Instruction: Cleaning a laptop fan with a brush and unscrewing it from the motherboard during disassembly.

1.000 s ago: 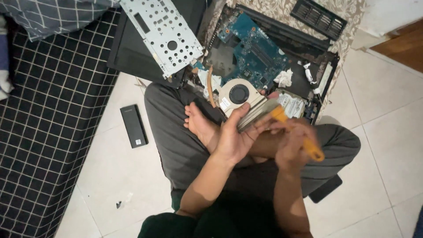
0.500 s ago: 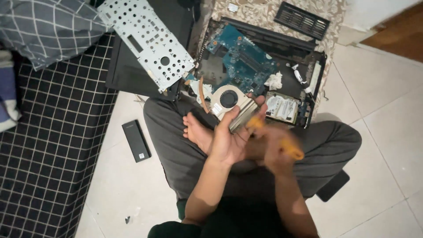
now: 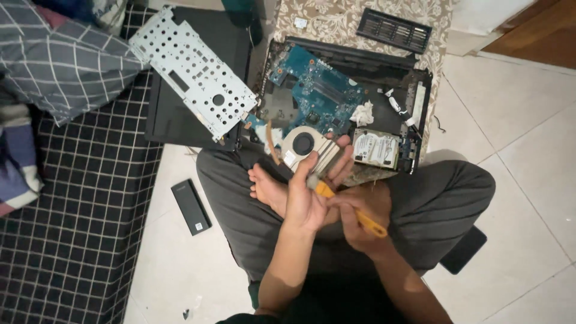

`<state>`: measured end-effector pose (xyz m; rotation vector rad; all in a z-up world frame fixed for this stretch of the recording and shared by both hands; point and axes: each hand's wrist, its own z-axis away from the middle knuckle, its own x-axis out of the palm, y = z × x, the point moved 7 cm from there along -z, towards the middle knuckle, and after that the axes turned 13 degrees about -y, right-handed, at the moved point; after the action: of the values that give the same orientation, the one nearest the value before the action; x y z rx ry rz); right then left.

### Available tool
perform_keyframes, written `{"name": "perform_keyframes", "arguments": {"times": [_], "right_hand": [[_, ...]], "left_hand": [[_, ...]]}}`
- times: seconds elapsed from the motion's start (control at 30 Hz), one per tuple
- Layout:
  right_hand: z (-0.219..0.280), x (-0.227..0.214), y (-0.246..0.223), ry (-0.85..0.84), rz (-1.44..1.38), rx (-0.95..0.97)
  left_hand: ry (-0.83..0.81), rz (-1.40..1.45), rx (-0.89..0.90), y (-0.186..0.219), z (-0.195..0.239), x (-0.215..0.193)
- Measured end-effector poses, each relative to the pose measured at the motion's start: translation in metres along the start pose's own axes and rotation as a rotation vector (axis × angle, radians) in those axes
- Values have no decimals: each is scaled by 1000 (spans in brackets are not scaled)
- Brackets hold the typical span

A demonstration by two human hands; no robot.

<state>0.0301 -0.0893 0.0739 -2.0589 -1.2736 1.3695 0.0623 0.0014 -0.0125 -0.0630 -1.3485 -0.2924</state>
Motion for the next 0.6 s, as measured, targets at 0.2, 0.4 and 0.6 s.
{"name": "perform_keyframes", "arguments": {"times": [0.2, 0.4, 0.6], "right_hand": [[35, 2, 62, 136, -275, 136], [39, -6, 62, 22, -177, 118], [12, 2, 28, 90, -187, -34]], "left_hand": [[106, 51, -16, -11, -1, -37], [4, -6, -9, 3, 5, 1], [99, -15, 35, 25, 8, 30]]}}
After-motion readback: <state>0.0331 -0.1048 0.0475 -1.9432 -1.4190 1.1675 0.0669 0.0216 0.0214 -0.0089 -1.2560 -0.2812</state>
